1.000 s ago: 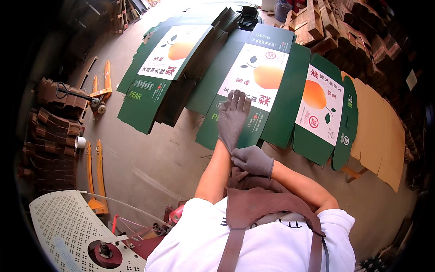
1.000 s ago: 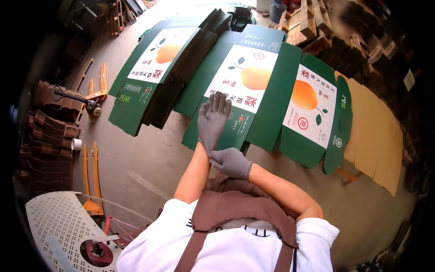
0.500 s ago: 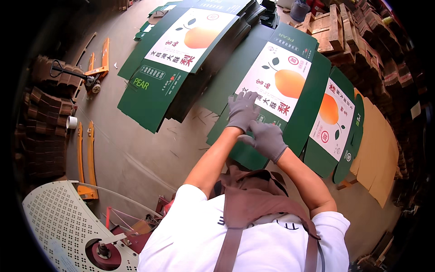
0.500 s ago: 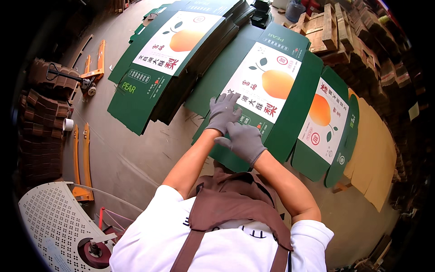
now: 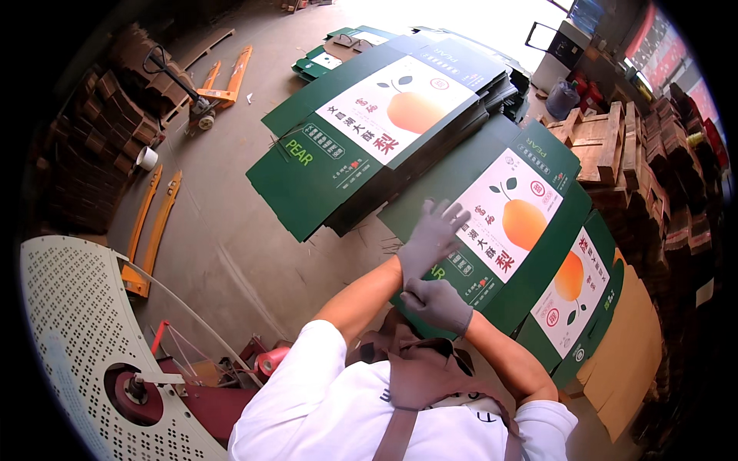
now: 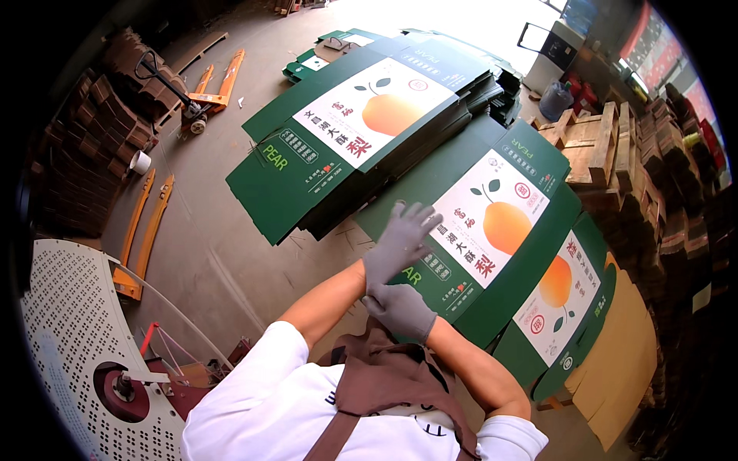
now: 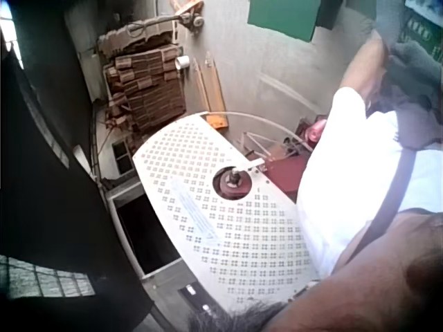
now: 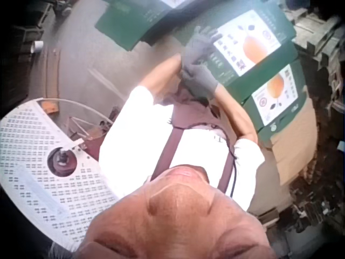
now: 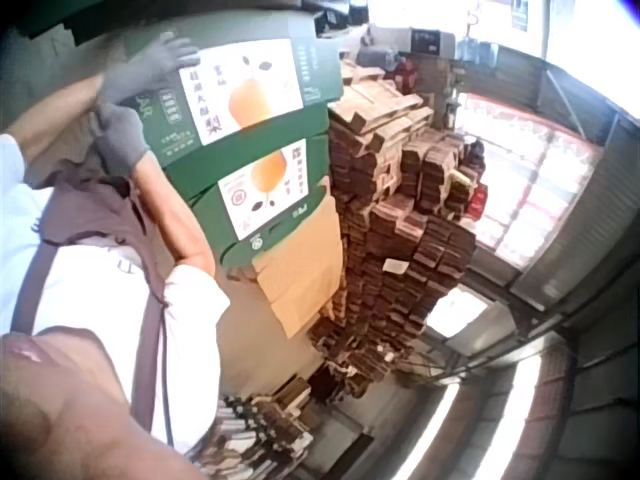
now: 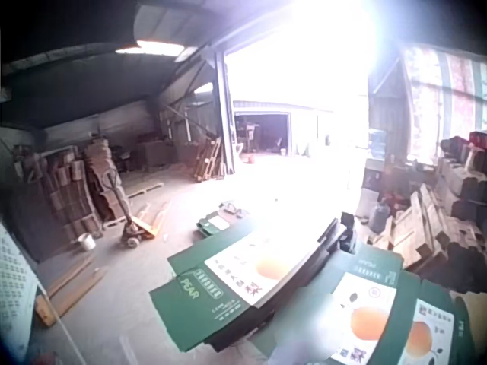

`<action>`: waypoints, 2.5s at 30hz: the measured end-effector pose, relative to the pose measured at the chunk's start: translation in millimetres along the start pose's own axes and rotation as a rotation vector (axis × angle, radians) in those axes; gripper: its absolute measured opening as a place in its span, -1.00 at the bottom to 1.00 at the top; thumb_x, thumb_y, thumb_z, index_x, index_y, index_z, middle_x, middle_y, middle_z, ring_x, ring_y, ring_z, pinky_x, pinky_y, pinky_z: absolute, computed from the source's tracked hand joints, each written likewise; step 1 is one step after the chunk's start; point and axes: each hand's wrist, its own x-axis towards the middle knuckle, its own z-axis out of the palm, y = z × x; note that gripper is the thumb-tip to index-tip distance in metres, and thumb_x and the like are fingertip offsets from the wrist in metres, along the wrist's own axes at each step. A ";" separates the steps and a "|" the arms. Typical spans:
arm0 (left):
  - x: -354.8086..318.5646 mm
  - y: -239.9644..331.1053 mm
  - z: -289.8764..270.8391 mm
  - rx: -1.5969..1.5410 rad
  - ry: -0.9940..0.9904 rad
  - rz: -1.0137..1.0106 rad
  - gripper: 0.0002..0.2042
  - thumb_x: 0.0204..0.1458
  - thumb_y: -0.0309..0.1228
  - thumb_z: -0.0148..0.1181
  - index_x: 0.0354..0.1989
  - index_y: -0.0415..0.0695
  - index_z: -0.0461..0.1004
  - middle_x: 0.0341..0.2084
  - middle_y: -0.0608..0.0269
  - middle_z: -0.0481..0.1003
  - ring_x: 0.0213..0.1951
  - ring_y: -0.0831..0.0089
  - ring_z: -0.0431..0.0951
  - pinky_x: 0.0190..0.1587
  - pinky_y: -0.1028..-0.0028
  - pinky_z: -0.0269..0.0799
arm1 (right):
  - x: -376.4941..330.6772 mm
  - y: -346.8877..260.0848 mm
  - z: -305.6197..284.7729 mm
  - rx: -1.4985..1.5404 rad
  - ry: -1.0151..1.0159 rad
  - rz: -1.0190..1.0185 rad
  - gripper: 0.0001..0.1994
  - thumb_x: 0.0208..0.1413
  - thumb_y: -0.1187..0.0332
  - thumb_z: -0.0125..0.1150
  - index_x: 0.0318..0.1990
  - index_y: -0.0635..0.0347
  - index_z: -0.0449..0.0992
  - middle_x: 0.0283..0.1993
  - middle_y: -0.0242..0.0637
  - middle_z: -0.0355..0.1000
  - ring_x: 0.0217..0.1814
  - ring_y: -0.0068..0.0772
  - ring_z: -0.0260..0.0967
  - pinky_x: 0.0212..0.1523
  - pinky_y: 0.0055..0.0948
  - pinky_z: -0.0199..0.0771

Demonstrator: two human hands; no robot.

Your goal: The person repeatedly picks up flat green cardboard boxes printed with a pear graphic and stacks them on a growing pile. The person wears gloves and handles the boxes by hand in a warehouse setting.

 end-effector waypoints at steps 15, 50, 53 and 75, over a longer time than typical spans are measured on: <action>-55.3 -162.3 -77.5 0.232 -0.135 -0.392 -0.56 0.08 -0.28 0.25 0.09 -0.21 0.39 0.11 -0.02 0.44 0.12 0.14 0.45 0.05 0.28 0.52 | 141.5 117.4 -49.1 0.481 0.156 0.467 -0.63 0.30 0.09 0.11 -0.23 0.32 0.49 -0.48 -0.25 0.48 -0.52 -0.52 0.42 -0.46 -0.50 0.47; -224.4 35.4 2.2 -1.692 0.661 -1.233 -0.76 0.29 -0.49 0.05 0.09 -0.21 0.42 0.00 0.22 0.52 0.00 0.36 0.54 0.10 0.37 0.49 | -41.4 196.2 -149.4 1.296 1.091 0.146 -0.65 0.24 0.41 0.25 0.13 0.34 0.40 0.08 -0.18 0.50 0.10 -0.27 0.50 0.12 -0.28 0.56; -217.6 93.3 49.2 -1.785 0.506 -1.437 -0.89 0.29 -0.53 0.04 -0.06 -0.19 0.41 -0.12 0.20 0.52 -0.12 0.40 0.54 -0.02 0.40 0.51 | -102.1 281.0 -144.9 1.218 1.215 0.373 -0.55 0.21 0.47 0.25 0.22 0.33 0.30 0.11 -0.13 0.46 0.08 -0.21 0.49 0.08 -0.20 0.59; -236.6 112.2 130.1 -1.647 0.471 -1.599 -0.96 0.25 -0.49 0.10 -0.19 -0.12 0.40 -0.23 0.25 0.52 -0.24 0.40 0.55 -0.16 0.32 0.51 | -81.9 385.3 -143.9 0.199 0.708 0.942 -0.45 0.05 -0.02 0.24 -0.35 0.51 0.61 -0.45 0.08 0.56 -0.47 -0.09 0.57 -0.36 -0.23 0.58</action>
